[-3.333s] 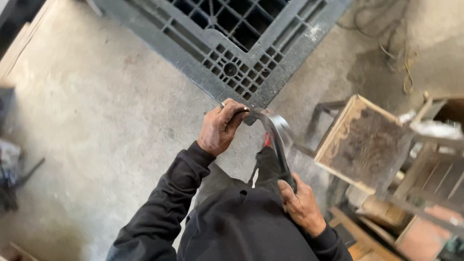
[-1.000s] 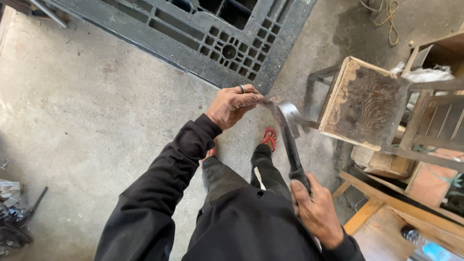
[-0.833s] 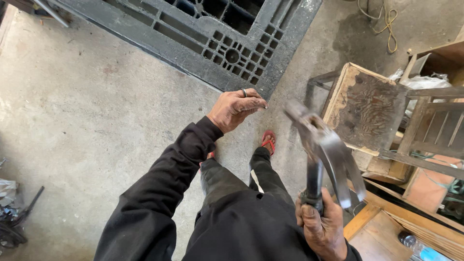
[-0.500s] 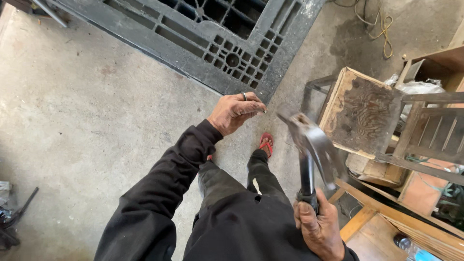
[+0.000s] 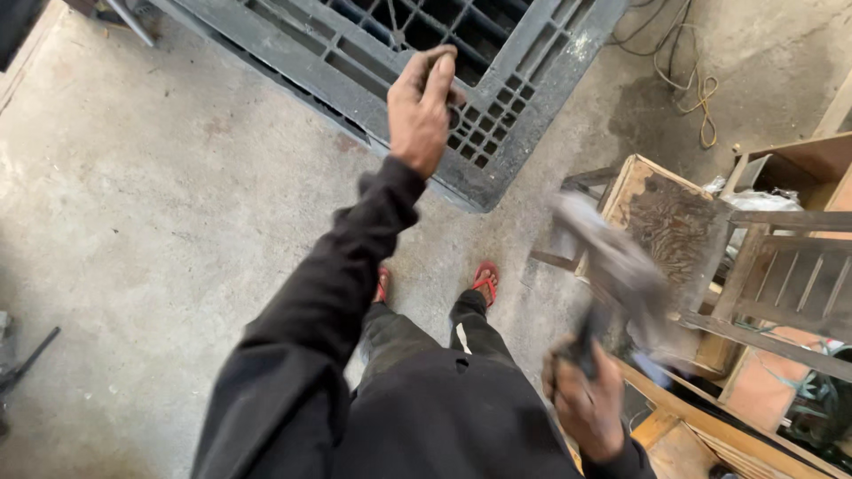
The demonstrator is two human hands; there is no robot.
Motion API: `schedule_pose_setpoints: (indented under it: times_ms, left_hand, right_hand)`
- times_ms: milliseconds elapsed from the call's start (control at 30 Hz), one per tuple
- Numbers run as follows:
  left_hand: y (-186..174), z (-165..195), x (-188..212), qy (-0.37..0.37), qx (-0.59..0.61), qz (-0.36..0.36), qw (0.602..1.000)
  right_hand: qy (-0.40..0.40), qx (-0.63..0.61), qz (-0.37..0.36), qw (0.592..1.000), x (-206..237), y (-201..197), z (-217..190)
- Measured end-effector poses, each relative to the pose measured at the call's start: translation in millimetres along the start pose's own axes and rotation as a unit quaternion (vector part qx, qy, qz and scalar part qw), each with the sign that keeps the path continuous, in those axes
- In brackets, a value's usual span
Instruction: The person hammers nails into a gray plastic crate placed on a wooden workbench. They repeatedly pick up nails from a container and drive them into the crate using a claw hammer. The person occasionally pauses to retrieve more nails.
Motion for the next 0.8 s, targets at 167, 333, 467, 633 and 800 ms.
schedule_pose_setpoints:
  times_ms: [167,333,467,633,800]
  left_hand:
    - [4,12,3,0.09,-0.031,0.141,0.985]
    - [-10,31,9,0.108,-0.049,0.189,0.975]
    - [-15,45,10,0.154,-0.068,0.225,0.96]
    - [-20,27,7,0.069,-0.061,0.243,0.966]
    - [-18,30,6,0.074,-0.082,0.24,0.965]
  right_hand:
    - [0.035,0.129,-0.016,0.991,-20,4,-9]
    - [-0.296,-0.127,-0.409,0.854,48,34,-168]
    - [-0.22,-0.013,-0.245,0.944,13,33,-140]
    - [-0.011,0.153,-0.005,0.988,-27,-11,-46]
    - [-0.355,-0.142,-0.206,0.901,14,-51,-197]
Point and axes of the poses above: each hand's wrist, its own x-axis away from the middle knuckle, its own y-axis out of the palm, z = x × y, the point moved 9 cm from there along -x, towards the middle knuckle, and after that the axes turned 3 degrees about z, right-handed, at the moved point
